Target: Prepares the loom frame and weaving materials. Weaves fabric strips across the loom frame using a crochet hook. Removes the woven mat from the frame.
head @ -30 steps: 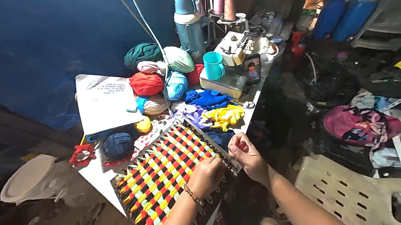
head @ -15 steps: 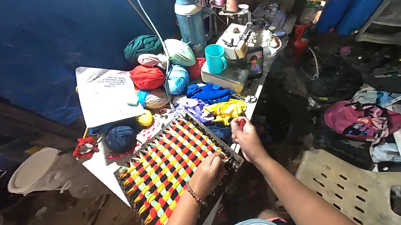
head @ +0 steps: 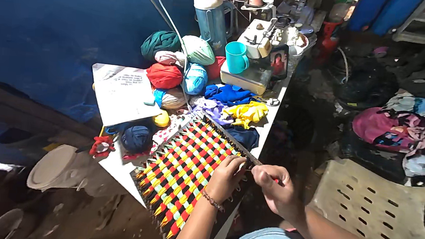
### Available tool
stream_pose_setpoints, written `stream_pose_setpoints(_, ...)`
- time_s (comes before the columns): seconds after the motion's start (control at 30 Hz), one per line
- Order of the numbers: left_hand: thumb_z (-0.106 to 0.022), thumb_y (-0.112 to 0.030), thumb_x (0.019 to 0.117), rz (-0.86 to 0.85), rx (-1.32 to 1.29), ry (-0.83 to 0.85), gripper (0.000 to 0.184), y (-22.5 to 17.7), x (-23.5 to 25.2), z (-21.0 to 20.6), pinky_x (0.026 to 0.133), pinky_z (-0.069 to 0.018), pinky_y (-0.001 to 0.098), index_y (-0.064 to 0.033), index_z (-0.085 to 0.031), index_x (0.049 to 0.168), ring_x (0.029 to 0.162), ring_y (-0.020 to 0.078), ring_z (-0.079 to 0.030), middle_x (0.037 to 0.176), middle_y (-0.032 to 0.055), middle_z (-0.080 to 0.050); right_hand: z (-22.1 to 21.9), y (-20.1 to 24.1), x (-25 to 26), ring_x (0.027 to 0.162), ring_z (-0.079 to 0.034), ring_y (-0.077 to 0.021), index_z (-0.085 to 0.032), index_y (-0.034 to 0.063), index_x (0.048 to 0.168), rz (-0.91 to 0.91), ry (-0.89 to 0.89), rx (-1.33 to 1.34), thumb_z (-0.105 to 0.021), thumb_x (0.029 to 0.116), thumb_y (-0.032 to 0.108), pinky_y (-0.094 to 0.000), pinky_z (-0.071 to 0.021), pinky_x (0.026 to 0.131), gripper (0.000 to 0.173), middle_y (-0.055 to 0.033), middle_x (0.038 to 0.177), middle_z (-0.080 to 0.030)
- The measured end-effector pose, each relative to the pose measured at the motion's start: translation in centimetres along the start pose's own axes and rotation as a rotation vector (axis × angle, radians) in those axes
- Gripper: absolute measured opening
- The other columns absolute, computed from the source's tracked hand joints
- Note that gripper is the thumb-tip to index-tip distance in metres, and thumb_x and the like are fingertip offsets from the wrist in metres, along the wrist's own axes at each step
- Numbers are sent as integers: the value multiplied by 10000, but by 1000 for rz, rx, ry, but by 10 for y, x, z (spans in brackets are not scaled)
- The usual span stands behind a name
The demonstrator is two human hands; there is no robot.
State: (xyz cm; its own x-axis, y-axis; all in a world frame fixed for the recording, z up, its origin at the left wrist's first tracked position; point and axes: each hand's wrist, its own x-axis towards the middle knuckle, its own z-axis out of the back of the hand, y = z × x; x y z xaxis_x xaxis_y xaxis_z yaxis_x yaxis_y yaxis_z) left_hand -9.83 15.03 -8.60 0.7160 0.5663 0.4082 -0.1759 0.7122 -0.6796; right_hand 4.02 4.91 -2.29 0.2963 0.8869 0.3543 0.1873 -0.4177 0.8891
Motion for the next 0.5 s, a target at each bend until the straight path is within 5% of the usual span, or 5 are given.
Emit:
stream_pose_setpoints(0.1, -691, -24, 897, -12, -93, 66, 105, 8, 2, 5, 925, -583, 320, -24, -778, 957, 1029, 239, -725, 1059, 166, -740, 17, -7, -10, 763, -547, 14, -614, 194, 707, 23, 73, 62, -542, 1051, 413, -204, -450, 762, 414, 120, 712, -552)
stream_pose_setpoints(0.27, -665, -10, 921, -50, -133, 167, 107, 15, 7, 17, 936, -581, 318, 5, -769, 907, 1030, 227, -739, 1069, 153, -760, 31, -10, -25, 816, -562, -147, -370, 135, 647, 193, 395, -134, -527, 1055, 385, -372, -429, 986, 503, -24, 671, -453)
stream_pose_setpoints(0.37, -620, 21, 937, -94, -111, 188, 152, 17, 6, 20, 929, -586, 321, 0, -770, 934, 1031, 233, -746, 1084, 151, -763, 45, -11, -31, 846, -609, -263, -343, 107, 598, 208, 619, -278, -570, 1035, 404, -489, -412, 1100, 575, -94, 647, -473)
stream_pose_setpoints(0.5, -579, 62, 920, -91, -15, 119, 202, 19, 5, 30, 931, -587, 327, -14, -765, 934, 1032, 239, -747, 1063, 140, -766, 64, -13, -35, 845, -623, -292, -361, 95, 605, 229, 737, -328, -567, 1039, 392, -528, -411, 1113, 565, -117, 664, -491)
